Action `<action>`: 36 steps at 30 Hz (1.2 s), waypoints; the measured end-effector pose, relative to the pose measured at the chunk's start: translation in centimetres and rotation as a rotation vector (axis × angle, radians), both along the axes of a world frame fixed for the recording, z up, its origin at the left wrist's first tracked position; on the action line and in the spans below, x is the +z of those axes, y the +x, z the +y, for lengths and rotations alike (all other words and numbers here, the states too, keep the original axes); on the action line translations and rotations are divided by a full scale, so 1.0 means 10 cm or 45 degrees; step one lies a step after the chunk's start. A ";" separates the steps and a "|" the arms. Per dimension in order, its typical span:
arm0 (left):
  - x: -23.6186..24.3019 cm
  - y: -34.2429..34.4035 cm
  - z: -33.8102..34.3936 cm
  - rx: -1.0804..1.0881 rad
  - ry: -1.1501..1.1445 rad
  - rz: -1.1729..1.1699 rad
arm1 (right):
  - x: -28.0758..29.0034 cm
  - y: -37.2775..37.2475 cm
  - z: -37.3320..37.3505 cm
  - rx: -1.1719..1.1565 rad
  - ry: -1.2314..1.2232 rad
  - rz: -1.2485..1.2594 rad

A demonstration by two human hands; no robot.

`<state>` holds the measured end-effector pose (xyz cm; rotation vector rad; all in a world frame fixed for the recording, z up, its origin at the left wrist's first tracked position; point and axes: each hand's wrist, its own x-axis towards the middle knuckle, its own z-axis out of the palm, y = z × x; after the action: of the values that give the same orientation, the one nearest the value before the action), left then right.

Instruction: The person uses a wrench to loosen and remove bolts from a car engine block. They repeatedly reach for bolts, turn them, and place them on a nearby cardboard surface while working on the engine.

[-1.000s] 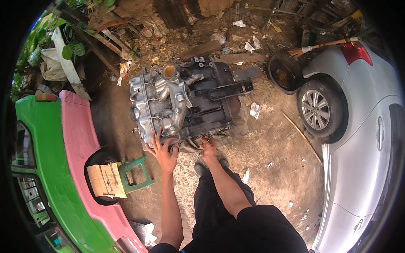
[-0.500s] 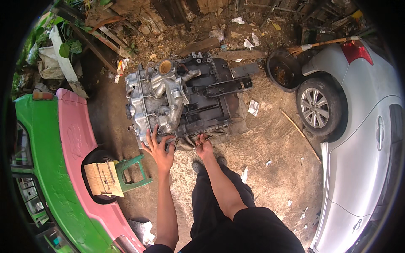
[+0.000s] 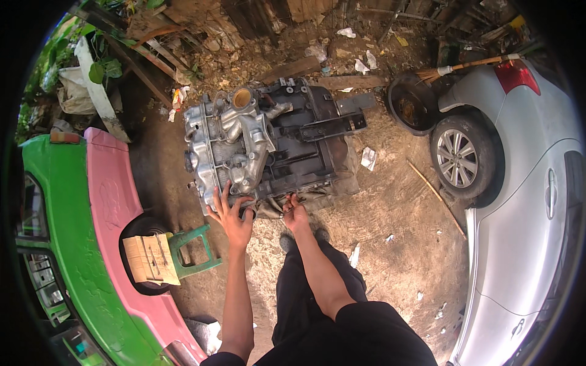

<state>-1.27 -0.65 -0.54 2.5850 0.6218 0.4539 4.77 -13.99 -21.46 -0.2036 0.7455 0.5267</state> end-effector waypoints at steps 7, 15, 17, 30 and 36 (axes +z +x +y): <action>-0.04 0.00 0.01 -0.007 0.013 -0.052 | -0.07 0.00 0.05 -0.032 -0.321 -0.064; -0.02 0.01 0.00 0.022 -0.071 -0.035 | -0.03 -0.10 0.09 0.010 -1.101 -0.629; -0.01 0.00 0.01 0.025 -0.065 -0.033 | 0.03 -0.11 0.08 0.045 -0.955 -0.516; 0.00 0.01 0.00 0.016 -0.065 -0.034 | 0.12 0.02 0.14 -0.169 0.120 0.215; 0.00 0.00 0.01 0.027 -0.060 -0.019 | 0.21 0.05 0.08 -0.008 -0.190 0.165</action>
<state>-1.25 -0.59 -0.58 2.5302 0.6480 0.4595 5.23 -13.20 -19.33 -0.3077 0.9122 0.4819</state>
